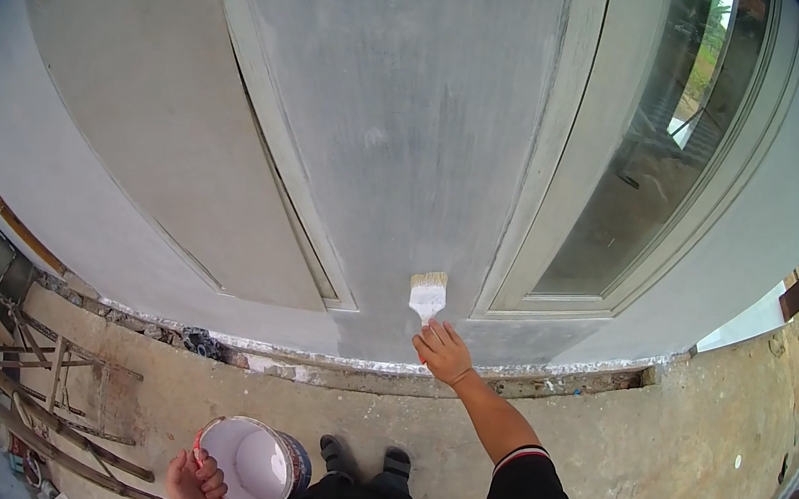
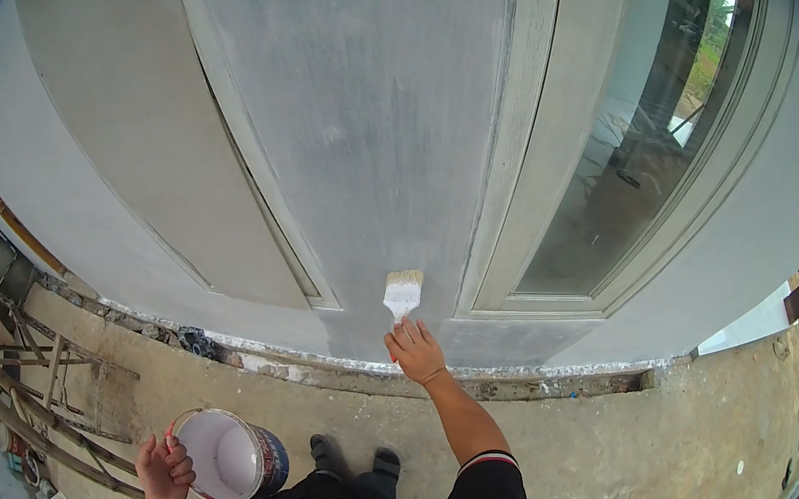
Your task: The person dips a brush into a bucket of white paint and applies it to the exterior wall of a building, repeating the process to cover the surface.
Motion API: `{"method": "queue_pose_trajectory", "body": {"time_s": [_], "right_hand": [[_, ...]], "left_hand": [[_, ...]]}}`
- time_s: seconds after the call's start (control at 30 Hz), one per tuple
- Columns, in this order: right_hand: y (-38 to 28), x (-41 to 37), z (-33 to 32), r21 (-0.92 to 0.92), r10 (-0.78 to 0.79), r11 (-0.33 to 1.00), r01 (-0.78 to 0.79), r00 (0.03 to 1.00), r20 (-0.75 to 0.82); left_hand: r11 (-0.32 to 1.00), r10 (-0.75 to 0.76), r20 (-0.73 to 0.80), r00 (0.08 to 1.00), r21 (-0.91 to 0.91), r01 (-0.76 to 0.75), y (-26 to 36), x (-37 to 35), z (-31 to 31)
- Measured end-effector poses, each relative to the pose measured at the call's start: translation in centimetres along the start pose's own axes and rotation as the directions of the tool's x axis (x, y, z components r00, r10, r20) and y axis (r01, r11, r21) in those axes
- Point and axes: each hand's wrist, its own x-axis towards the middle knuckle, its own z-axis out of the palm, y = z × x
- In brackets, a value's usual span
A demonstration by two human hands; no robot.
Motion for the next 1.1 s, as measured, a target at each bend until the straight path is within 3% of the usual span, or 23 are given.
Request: {"method": "queue_pose_trajectory", "body": {"time_s": [0.13, 0.2, 0.37, 0.47, 0.57, 0.63, 0.67, 0.77, 0.8, 0.83, 0.87, 0.97, 1.1], "right_hand": [[0.8, 3.6, -1.8, 0.145, 0.030, 0.989, -0.038, 0.998, 0.056], [1.9, 7.3, -3.8, 0.211, 0.193, 0.954, -0.212, 0.975, 0.107], [6.4, 20.3, -16.2, 0.321, 0.268, 0.898, -0.301, 0.953, 0.144], [7.2, 27.6, -25.7, 0.291, 0.218, 0.941, -0.175, 0.968, -0.124], [7.3, 32.6, -32.8, 0.092, 0.061, 0.996, -0.023, 0.902, -0.428], [6.2, 34.4, -35.8, -0.036, -0.063, 0.998, 0.052, 0.860, -0.507], [5.0, 34.7, -36.8, 0.057, 0.033, 0.998, -0.006, 0.869, -0.494], [6.4, 33.9, -33.2, -0.210, -0.247, 0.968, 0.139, 0.689, -0.682], [7.3, 32.6, -31.0, -0.161, -0.169, 0.984, 0.081, 0.718, -0.676], [8.1, 31.3, -28.3, -0.211, -0.194, 0.975, 0.067, 0.721, -0.665], [8.3, 29.0, -25.3, -0.128, -0.094, 0.992, 0.019, 0.783, -0.615], [8.2, 21.2, -16.0, -0.296, -0.186, 0.955, 0.017, 0.811, -0.554], [4.3, 7.6, -4.0, -0.203, -0.032, 0.978, -0.055, 0.916, -0.399]], "left_hand": [[1.000, 0.005, 0.018, 1.000, -0.030, -0.004, -0.7, -0.2, -0.6], [0.999, 0.003, 0.033, 0.999, -0.048, -0.001, -0.8, -0.6, -1.0], [0.996, 0.005, 0.071, 0.997, -0.086, 0.001, -0.2, -0.9, -1.6], [0.992, 0.013, 0.106, 0.994, -0.129, 0.001, 0.3, -0.6, -2.8], [0.992, 0.016, 0.141, 0.990, -0.129, 0.002, 0.9, -0.2, -3.5], [0.992, 0.025, 0.148, 0.989, -0.123, -0.007, 1.2, 0.0, -3.7], [0.993, 0.032, 0.149, 0.988, -0.119, -0.014, 1.4, 0.0, -3.8], [0.994, 0.037, 0.123, 0.992, -0.107, -0.024, 1.8, -0.2, -3.6], [0.995, 0.043, 0.108, 0.993, -0.095, -0.033, 1.9, -0.2, -3.5], [0.995, 0.046, 0.101, 0.994, -0.088, -0.037, 1.9, -0.2, -3.7], [0.996, 0.049, 0.091, 0.995, -0.080, -0.042, 1.8, -0.1, -3.8], [0.998, 0.056, 0.051, 0.997, -0.045, -0.054, 1.3, 0.0, -4.4], [0.997, 0.077, 0.010, 0.997, -0.019, -0.077, 0.7, 0.3, -4.7]]}}
